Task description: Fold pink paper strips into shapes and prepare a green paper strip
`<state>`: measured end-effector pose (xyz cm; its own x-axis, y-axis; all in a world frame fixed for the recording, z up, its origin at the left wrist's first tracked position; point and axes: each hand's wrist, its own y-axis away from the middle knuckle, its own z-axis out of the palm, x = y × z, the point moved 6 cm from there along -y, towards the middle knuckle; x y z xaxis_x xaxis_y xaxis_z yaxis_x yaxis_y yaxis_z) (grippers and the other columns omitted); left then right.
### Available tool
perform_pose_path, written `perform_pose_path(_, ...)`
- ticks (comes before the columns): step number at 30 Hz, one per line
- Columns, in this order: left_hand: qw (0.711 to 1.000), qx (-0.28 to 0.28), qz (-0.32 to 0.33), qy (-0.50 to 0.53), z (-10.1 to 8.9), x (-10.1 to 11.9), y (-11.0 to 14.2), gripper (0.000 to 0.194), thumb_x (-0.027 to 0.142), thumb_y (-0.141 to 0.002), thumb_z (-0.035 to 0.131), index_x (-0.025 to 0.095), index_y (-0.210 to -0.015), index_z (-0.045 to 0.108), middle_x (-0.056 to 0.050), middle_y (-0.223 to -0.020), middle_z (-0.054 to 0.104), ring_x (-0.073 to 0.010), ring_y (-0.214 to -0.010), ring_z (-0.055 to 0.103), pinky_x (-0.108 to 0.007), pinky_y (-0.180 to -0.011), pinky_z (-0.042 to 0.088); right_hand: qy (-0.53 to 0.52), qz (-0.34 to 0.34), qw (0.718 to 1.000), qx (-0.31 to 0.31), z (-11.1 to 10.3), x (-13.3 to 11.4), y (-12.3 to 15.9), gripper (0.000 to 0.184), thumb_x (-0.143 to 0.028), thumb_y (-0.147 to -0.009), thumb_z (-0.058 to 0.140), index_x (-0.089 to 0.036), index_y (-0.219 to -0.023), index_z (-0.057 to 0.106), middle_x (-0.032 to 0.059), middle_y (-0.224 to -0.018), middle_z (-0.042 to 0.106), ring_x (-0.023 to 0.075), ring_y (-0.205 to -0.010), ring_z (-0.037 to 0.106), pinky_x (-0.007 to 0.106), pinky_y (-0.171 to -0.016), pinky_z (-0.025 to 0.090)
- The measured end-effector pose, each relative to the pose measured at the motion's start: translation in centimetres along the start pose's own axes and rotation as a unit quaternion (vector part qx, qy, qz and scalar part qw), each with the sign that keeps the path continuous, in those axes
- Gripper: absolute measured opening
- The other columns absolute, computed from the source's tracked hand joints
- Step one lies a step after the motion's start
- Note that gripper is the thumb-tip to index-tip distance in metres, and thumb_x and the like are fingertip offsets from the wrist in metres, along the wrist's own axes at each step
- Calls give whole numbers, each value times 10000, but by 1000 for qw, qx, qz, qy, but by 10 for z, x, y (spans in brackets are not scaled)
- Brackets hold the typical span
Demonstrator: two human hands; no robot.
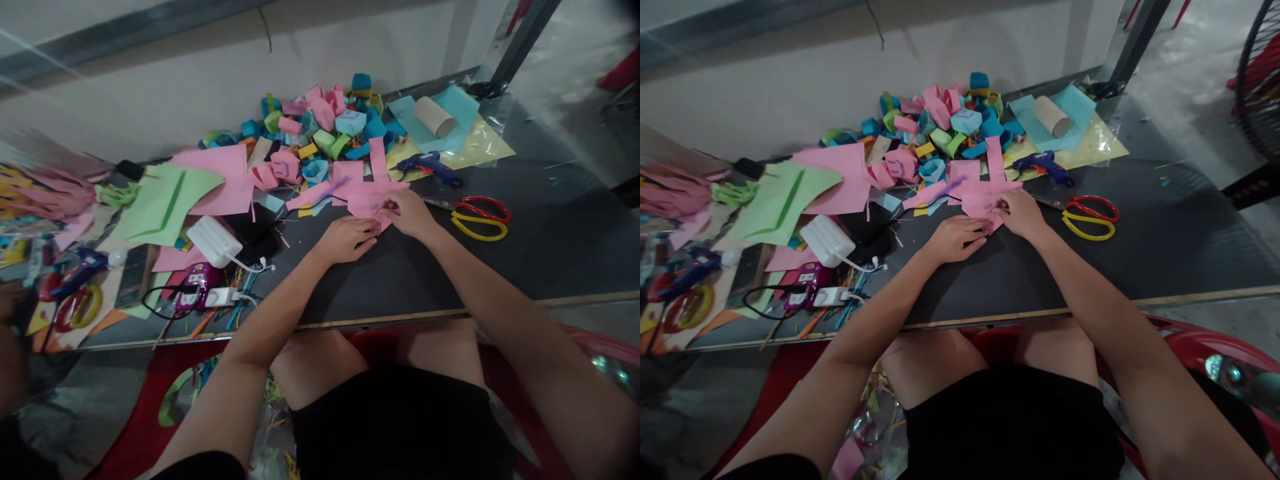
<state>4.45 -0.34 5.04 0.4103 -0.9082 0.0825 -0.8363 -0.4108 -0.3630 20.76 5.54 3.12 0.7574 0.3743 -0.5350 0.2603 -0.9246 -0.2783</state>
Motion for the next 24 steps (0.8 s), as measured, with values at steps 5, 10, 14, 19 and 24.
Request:
perform_pose_path(5, 1000, -15, 9, 20, 2, -3, 2, 412, 370, -1074, 415, 193, -1195, 767, -112, -1332, 728, -234, -1236, 699, -407, -996, 578, -1, 10, 1000, -5, -1, -2, 0, 37, -202, -863, 670, -209, -840, 697, 74, -878, 696, 232, -834, 596, 388, -793, 445)
perform_pose_path(10, 999, -29, 19, 31, 3, -2, 2, 422, 406, -1070, 431, 198, -1188, 778, -129, -1354, 711, -254, -1256, 690, -434, -1017, 571, -1, 10, 1000, -5, -3, -4, 0, 40, -199, -858, 665, -212, -831, 691, 72, -877, 697, 232, -841, 599, 393, -803, 453)
perform_pose_path(14, 997, -18, -10, 75, 4, -5, 1, 399, 427, -1062, 458, 235, -1116, 804, -99, -1339, 723, -236, -1229, 706, -419, -1020, 575, -5, 4, 1000, -9, -3, -3, 0, 42, -212, -861, 660, -215, -833, 691, 80, -889, 699, 236, -836, 603, 402, -793, 460)
perform_pose_path(19, 987, 57, -123, 84, 8, -26, 0, 413, 328, -1094, 383, 198, -1247, 744, -104, -1292, 746, -211, -1248, 698, -424, -1072, 562, -2, -7, 1000, -5, -1, -1, -1, 49, -222, -873, 652, -223, -843, 691, 80, -893, 696, 241, -846, 606, 409, -811, 464)
perform_pose_path(24, 989, -19, -142, 46, 22, -34, -6, 443, 297, -1079, 420, 127, -1451, 589, -162, -1504, 584, -244, -1470, 501, -489, -1199, 455, 4, -13, 1000, -2, -1, -1, -1, 65, -251, -883, 646, -223, -848, 694, 76, -889, 697, 242, -851, 609, 401, -817, 459)
